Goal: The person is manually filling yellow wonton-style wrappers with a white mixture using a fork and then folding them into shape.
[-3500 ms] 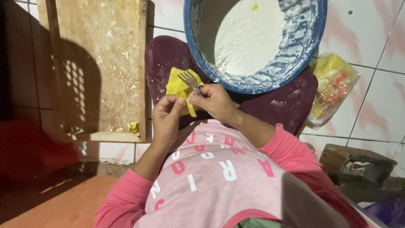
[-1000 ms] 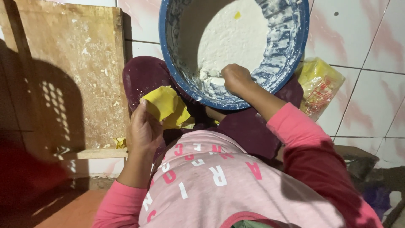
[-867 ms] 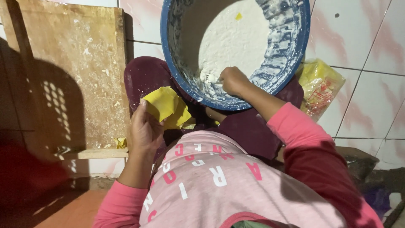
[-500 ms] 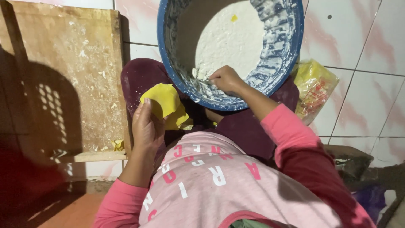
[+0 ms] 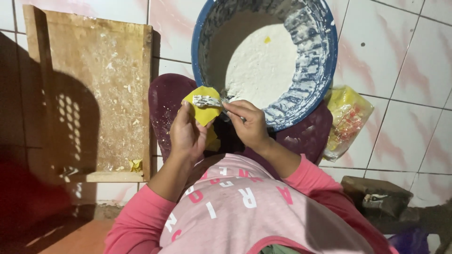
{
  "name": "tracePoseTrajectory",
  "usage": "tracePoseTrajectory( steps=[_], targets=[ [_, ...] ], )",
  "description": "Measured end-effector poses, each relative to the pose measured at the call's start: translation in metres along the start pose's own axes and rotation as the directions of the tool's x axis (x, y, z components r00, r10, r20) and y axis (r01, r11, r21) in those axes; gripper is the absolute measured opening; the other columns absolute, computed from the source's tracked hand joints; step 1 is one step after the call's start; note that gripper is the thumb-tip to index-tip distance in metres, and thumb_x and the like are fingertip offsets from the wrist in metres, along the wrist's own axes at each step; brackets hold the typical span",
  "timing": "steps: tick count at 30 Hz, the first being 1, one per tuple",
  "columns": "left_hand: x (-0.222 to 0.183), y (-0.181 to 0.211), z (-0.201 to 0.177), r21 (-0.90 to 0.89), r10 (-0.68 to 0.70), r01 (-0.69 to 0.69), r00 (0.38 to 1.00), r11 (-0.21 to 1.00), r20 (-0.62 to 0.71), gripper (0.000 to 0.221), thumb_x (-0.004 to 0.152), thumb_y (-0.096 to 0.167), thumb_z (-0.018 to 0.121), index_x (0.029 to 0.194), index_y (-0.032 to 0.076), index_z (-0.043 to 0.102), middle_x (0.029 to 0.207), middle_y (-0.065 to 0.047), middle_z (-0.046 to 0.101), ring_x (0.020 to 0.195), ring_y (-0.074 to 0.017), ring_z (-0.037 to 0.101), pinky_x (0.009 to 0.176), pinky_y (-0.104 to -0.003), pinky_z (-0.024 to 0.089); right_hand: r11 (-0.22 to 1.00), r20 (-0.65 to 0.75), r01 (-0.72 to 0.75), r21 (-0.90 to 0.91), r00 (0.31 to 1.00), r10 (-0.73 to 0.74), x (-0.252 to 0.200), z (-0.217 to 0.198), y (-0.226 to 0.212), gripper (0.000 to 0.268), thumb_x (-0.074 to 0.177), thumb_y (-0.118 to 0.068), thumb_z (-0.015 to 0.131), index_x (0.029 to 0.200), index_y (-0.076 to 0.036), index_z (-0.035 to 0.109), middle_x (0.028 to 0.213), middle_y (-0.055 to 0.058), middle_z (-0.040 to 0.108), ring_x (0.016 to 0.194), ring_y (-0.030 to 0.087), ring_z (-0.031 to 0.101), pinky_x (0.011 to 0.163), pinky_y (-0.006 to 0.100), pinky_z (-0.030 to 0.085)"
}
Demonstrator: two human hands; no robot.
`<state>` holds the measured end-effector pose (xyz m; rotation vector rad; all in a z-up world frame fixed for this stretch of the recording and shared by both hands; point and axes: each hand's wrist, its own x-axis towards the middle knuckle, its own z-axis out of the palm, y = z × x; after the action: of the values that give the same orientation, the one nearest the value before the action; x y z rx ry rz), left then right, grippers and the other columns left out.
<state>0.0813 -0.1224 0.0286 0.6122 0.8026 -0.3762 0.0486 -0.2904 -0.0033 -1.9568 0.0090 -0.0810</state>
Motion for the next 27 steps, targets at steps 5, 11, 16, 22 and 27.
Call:
tracePoseTrajectory(
  steps=[5, 11, 16, 22, 27],
  targets=[
    [0.029, -0.011, -0.041, -0.084, 0.018, -0.016, 1.0, 0.996, 0.014, 0.032, 0.106, 0.024, 0.046, 0.122, -0.004, 0.051, 0.107, -0.022, 0.067, 0.098, -0.0337, 0.074, 0.09, -0.045, 0.063, 0.993, -0.047, 0.113, -0.032, 0.992, -0.114, -0.006, 0.004, -0.005, 0.027, 0.091, 0.005, 0.073, 0.113, -0.01, 0.081, 0.096, 0.008, 0.077, 0.083, 0.022, 0.076, 0.071, 0.032, 0.06],
    [0.004, 0.02, -0.032, -0.023, 0.082, -0.081, 0.997, 0.996, 0.013, 0.028, 0.106, 0.027, 0.048, 0.113, 0.001, 0.055, 0.1, -0.018, 0.067, 0.095, -0.0298, 0.074, 0.088, -0.041, 0.065, 0.986, -0.062, 0.142, -0.09, 0.987, -0.148, -0.01, -0.009, 0.011, 0.025, 0.092, 0.007, 0.071, 0.112, -0.005, 0.081, 0.094, 0.01, 0.077, 0.08, 0.024, 0.074, 0.068, 0.035, 0.059],
    [-0.012, 0.031, -0.022, 0.139, 0.07, -0.081, 0.994, 0.987, 0.081, 0.034, 0.105, 0.029, 0.049, 0.12, -0.001, 0.056, 0.107, -0.02, 0.067, 0.097, -0.0315, 0.073, 0.086, -0.044, 0.065, 0.975, -0.026, 0.215, -0.052, 0.976, -0.216, 0.005, -0.007, -0.009, 0.032, 0.086, 0.002, 0.08, 0.118, -0.002, 0.076, 0.101, 0.013, 0.07, 0.068, 0.02, 0.062, 0.059, 0.032, 0.054],
    [-0.027, 0.028, -0.01, 0.207, 0.043, -0.089, 0.975, 0.974, 0.217, 0.045, 0.106, 0.036, 0.047, 0.125, -0.002, 0.062, 0.105, -0.013, 0.067, 0.091, -0.0207, 0.072, 0.076, -0.031, 0.066, 0.931, 0.007, 0.364, 0.021, 0.931, -0.364, 0.022, 0.005, -0.027, 0.014, 0.089, 0.0, 0.079, 0.102, -0.006, 0.081, 0.099, 0.01, 0.066, 0.064, 0.02, 0.06, 0.057, 0.029, 0.052],
    [0.001, 0.011, -0.058, 0.408, 0.016, -0.165, 0.939, 0.898, 0.345, 0.044, 0.108, 0.034, 0.051, 0.095, -0.001, 0.072, 0.084, -0.014, 0.069, 0.076, -0.0211, 0.071, 0.068, -0.032, 0.061, 0.928, 0.166, 0.367, 0.061, 0.913, -0.372, 0.03, 0.01, -0.048, 0.023, 0.086, 0.011, 0.066, 0.1, -0.002, 0.076, 0.112, 0.016, 0.069, 0.086, 0.033, 0.07, 0.076, 0.039, 0.059]
  ],
)
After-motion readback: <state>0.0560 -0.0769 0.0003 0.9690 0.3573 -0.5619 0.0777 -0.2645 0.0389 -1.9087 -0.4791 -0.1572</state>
